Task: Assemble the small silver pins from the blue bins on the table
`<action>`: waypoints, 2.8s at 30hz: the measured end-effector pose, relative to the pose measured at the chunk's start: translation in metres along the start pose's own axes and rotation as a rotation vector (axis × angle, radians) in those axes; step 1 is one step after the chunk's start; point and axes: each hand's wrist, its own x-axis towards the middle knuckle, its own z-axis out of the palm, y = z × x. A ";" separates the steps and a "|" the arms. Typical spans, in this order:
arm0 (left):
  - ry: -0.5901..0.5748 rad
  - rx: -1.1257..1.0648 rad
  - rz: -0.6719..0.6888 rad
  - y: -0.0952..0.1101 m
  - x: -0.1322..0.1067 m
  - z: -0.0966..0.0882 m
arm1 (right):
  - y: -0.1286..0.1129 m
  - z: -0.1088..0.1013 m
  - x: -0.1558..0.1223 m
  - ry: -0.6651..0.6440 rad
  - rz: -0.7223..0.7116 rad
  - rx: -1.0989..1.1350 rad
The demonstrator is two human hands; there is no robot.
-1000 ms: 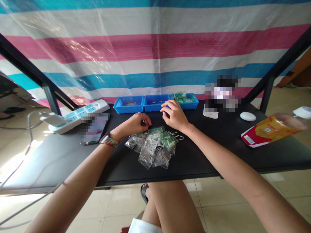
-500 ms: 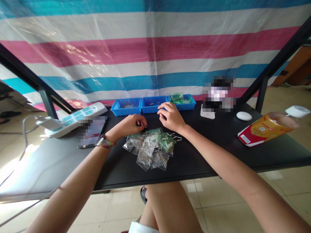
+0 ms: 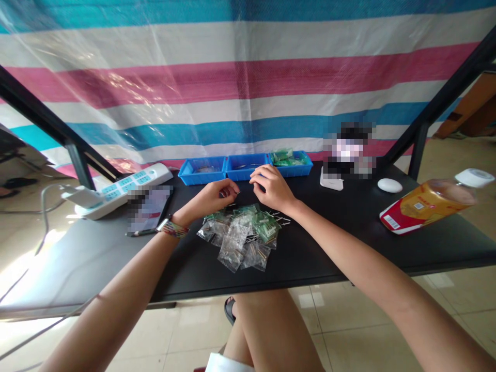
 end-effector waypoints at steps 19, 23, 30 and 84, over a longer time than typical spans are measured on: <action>0.295 -0.310 0.001 0.005 0.003 0.005 | -0.030 0.017 0.006 0.111 0.468 0.823; 0.276 -0.253 0.010 0.007 0.001 0.005 | -0.028 0.016 0.006 0.130 0.509 0.870; 0.260 -0.312 0.048 0.006 0.000 0.006 | -0.026 0.016 0.005 0.139 0.535 0.858; 0.042 -0.096 0.096 0.003 -0.001 0.003 | -0.020 0.011 0.006 0.018 0.600 0.781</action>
